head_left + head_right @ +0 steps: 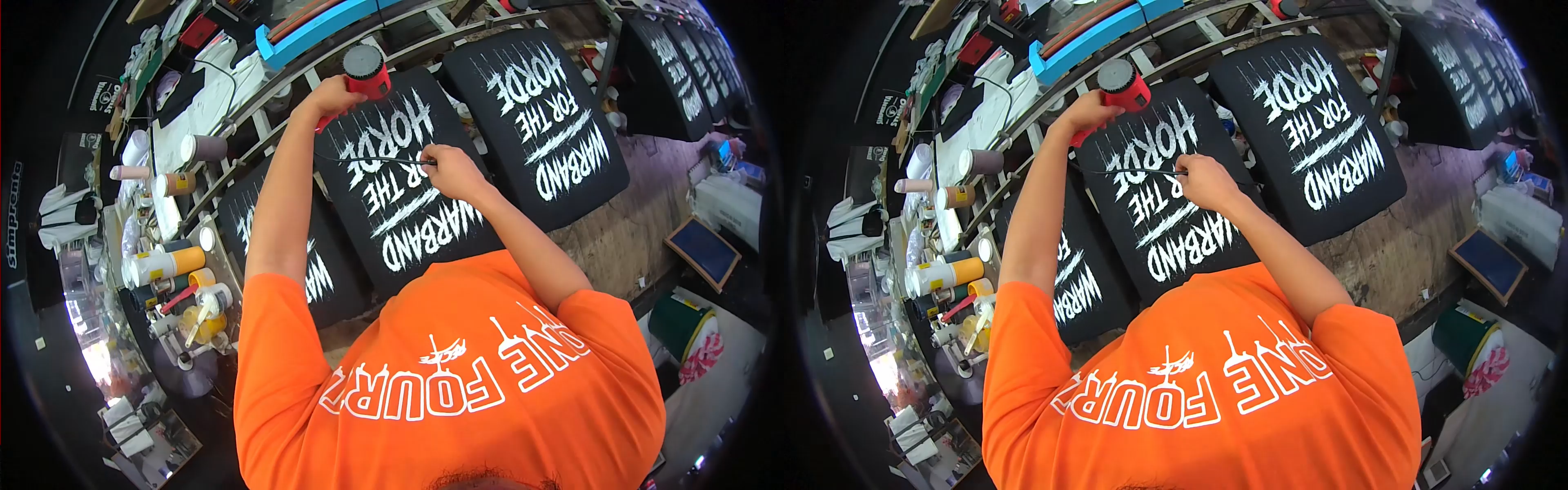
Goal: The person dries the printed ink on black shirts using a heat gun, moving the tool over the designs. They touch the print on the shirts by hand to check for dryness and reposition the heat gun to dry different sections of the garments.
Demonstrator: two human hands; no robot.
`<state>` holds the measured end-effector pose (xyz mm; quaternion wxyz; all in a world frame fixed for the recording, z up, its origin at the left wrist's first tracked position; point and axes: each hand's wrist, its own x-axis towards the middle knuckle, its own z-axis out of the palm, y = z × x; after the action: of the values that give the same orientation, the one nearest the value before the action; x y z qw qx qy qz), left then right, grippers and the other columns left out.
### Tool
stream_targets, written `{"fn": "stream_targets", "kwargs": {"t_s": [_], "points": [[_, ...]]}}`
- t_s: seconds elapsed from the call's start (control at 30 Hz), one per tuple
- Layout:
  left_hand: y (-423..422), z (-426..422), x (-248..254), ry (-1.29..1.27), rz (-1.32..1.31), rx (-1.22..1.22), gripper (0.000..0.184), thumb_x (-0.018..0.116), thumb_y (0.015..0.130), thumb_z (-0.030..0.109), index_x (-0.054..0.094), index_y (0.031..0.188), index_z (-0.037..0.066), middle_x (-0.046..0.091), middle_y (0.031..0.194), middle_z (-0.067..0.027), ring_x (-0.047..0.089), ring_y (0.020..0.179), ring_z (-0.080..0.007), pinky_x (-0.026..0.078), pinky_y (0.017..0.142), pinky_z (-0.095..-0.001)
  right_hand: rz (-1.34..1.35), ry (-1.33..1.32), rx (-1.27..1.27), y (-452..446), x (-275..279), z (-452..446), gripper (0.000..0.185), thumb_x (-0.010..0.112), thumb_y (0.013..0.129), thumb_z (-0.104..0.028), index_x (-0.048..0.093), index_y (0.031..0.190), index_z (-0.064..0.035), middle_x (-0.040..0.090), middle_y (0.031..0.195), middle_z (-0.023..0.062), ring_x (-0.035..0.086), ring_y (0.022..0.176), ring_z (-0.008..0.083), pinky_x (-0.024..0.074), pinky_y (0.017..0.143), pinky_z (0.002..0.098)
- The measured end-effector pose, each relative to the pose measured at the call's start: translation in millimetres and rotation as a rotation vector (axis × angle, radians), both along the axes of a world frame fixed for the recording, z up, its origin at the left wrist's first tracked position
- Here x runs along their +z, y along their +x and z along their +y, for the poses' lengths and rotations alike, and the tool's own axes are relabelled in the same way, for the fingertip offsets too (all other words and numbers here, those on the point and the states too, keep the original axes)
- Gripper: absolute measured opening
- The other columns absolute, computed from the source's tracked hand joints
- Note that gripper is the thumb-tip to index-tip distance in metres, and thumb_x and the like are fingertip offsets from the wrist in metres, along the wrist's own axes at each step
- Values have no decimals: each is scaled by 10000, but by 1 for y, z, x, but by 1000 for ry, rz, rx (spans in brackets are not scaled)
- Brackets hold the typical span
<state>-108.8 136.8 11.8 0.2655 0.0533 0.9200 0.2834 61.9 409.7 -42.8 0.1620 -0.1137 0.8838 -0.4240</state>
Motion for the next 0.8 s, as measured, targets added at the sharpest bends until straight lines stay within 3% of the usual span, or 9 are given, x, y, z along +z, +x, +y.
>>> {"fn": "stream_targets", "kwargs": {"t_s": [0.23, 0.33, 0.4, 0.53, 0.63, 0.7, 0.8], "points": [[-1, -7, 2, 10, -102, -115, 412, 769, 892, 322, 690, 1179, 37, 721, 876, -60, 648, 671, -148, 527, 607, -329, -25, 27, 6, 2, 5, -6, 214, 667, 945, -143, 703, 1128, -38, 712, 1131, 202, 675, 1079, 409, 520, 939, 498], [2, -5, 8, -36, 52, -42, 387, 760, 900, 302, 689, 1167, 31, 713, 862, -58, 646, 667, -147, 532, 611, -338, -37, 20, 3, 2, 5, -8, 214, 666, 943, -137, 702, 1126, -32, 715, 1129, 208, 677, 1079, 410, 521, 937, 498], [0, -11, 17, -48, -96, -53, 379, 753, 906, 288, 685, 1166, 20, 712, 856, -62, 653, 669, -153, 540, 616, -343, -8, -16, 15, 4, 3, -9, 214, 671, 940, -139, 703, 1120, -28, 719, 1105, 213, 680, 1064, 414, 523, 930, 494], [0, -25, 10, -77, -40, -77, 382, 746, 894, 261, 696, 1184, 18, 726, 845, -82, 683, 681, -176, 559, 657, -345, -19, -19, 30, 5, 6, -17, 212, 677, 935, -142, 705, 1111, -27, 723, 1080, 211, 682, 1050, 416, 523, 923, 492], [5, -28, 13, -62, -37, -65, 372, 754, 904, 276, 688, 1160, 14, 710, 850, -60, 655, 665, -154, 538, 614, -334, 38, -8, 43, 7, 7, -19, 220, 668, 945, -137, 688, 1128, -17, 730, 1037, 211, 699, 988, 398, 534, 886, 462], [11, -35, 22, -51, -179, -69, 375, 754, 905, 273, 690, 1172, 16, 710, 850, -65, 654, 665, -154, 538, 619, -332, 15, 5, 64, 7, 3, -22, 222, 670, 945, -142, 688, 1124, -12, 730, 1047, 212, 699, 992, 401, 533, 893, 465], [16, -44, 6, -87, -14, -7, 375, 753, 896, 266, 701, 1184, 32, 724, 833, -79, 672, 657, -186, 558, 641, -352, 38, 6, 80, 7, -2, -28, 220, 675, 945, -139, 690, 1123, -10, 730, 1048, 214, 699, 993, 400, 530, 893, 466]]}}
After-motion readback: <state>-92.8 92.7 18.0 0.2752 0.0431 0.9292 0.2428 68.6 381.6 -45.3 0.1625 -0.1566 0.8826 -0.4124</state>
